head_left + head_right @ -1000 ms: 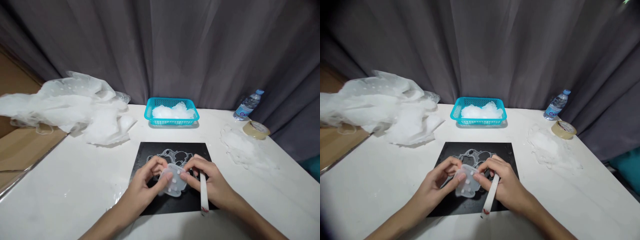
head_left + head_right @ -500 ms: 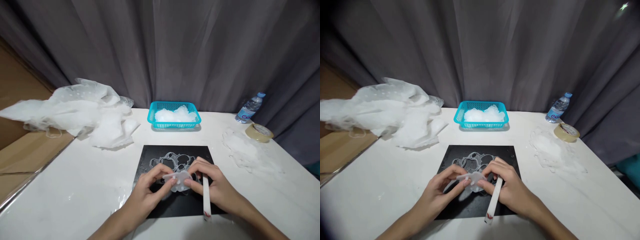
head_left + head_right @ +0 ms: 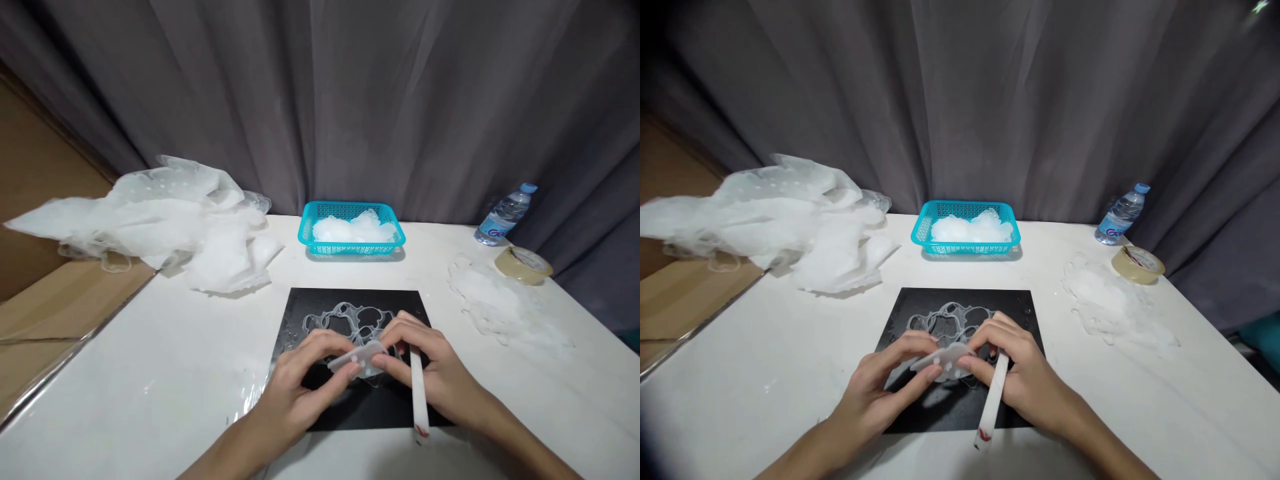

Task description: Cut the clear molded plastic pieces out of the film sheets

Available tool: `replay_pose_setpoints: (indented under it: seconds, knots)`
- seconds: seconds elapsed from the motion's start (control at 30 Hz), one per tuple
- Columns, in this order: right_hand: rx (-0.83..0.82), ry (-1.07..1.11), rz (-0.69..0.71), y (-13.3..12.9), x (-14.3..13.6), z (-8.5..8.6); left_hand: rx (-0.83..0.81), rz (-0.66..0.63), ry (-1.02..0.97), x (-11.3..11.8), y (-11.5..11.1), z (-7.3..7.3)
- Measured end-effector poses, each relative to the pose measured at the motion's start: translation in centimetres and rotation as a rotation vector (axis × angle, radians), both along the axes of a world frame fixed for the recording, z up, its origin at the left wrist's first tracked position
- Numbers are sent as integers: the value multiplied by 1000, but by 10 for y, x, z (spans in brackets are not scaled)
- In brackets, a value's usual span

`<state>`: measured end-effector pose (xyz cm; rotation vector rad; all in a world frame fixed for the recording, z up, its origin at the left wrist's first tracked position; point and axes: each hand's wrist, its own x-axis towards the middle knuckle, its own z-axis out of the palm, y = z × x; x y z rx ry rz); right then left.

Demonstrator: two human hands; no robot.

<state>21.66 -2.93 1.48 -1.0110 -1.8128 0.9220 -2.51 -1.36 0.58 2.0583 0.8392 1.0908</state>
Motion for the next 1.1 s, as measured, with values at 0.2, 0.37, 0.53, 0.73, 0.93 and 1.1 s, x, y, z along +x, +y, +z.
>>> replay_pose_setpoints:
  seconds: [0.2, 0.37, 0.53, 0.73, 0.93, 1.1]
  knots:
    - [81, 15, 49, -2, -3, -4, 167, -40, -95, 1, -1, 4]
    - [181, -7, 71, -5, -5, -4, 223, -81, -114, 1, 0, 3]
    - [196, -34, 80, -8, -6, -6, 244, -66, -125, 5, -2, 6]
    - [120, -64, 85, -12, -10, -5, -4, 25, -116, 9, -14, 9]
    - [93, -69, 117, -14, -10, 7, -154, 69, -80, 10, -20, 5]
    - [-88, 57, 58, -16, -5, 10, -140, 38, -30, 9, -20, 4]
